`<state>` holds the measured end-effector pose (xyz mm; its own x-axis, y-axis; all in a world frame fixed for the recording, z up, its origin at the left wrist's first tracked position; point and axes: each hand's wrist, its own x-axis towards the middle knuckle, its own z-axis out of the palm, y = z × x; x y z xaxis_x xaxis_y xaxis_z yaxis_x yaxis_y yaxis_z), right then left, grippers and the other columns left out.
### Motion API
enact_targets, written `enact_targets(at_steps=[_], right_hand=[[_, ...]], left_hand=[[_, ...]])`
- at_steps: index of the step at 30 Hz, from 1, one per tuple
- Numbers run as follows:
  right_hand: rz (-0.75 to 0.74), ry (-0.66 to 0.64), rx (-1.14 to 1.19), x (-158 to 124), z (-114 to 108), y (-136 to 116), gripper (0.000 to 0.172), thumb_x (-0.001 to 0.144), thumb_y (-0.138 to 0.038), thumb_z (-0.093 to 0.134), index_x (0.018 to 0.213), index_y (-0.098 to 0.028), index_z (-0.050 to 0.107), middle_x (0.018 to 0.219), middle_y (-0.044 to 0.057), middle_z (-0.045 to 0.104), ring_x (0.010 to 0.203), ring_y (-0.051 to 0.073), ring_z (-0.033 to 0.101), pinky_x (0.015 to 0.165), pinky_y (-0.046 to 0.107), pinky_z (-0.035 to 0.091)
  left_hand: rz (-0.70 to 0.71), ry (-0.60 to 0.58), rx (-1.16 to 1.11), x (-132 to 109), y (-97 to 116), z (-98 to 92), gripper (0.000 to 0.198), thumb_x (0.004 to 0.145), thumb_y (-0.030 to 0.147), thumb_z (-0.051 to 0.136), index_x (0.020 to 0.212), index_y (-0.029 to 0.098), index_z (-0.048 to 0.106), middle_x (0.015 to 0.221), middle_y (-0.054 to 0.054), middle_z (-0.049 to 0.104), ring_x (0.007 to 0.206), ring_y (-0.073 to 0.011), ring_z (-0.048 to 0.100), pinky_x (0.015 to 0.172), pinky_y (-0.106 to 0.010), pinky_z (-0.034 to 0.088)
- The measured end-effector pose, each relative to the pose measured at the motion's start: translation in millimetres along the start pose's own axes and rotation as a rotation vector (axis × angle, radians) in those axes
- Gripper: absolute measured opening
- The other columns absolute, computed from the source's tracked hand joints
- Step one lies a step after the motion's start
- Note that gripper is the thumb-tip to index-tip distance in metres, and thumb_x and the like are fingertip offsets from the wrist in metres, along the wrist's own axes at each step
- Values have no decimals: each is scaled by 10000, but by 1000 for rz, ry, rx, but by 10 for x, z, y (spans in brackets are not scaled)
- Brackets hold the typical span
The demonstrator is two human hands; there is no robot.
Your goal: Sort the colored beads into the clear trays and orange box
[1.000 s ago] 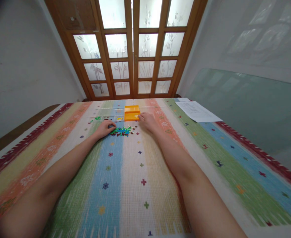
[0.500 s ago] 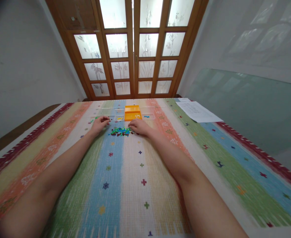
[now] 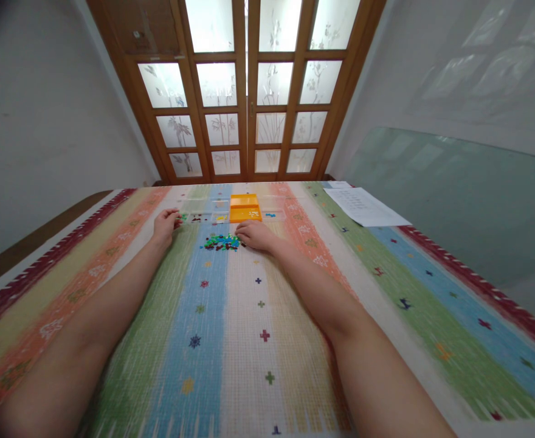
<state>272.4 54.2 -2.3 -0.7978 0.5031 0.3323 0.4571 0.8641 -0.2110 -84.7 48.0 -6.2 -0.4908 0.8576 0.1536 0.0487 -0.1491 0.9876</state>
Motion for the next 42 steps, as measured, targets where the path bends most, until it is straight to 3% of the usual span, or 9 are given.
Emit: enact_targets(at_steps=[10,26,35,42], right_hand=[[31,33,-17,-14,-74,-80,330,1038,-268,493,1134,-229,807,1260,91,734,1144,241,670,1023,374,500],[62,69,-23,-28,3,26,316,1050,-291,508,1145,-240,804,1294,84,723,1158,234,667,1022,373,501],[179,256,-86,-41,-30,87,362,1084,-349,469,1267,-224,756,1329,113,709,1215,269,651,1069,447,489],[312,427,0,-82,-103,155,411,1081,-400,451,1337,-229,723,1409,114,662,1275,289,629,1123,494,479]], left_hand=[[-63,80,-95,142,-92,-124,279,697,258,689,964,195,638,898,-23,715,601,-89,629,591,-199,486],[-72,52,-109,73,-42,-110,424,681,255,731,1095,169,713,944,-49,750,607,-82,608,601,-196,490],[-60,36,-81,99,-101,-103,404,701,249,699,1095,161,709,909,-45,741,600,-86,598,610,-206,479],[-52,37,-64,96,-102,-98,388,705,236,677,1084,157,700,881,-37,726,595,-87,595,603,-205,475]])
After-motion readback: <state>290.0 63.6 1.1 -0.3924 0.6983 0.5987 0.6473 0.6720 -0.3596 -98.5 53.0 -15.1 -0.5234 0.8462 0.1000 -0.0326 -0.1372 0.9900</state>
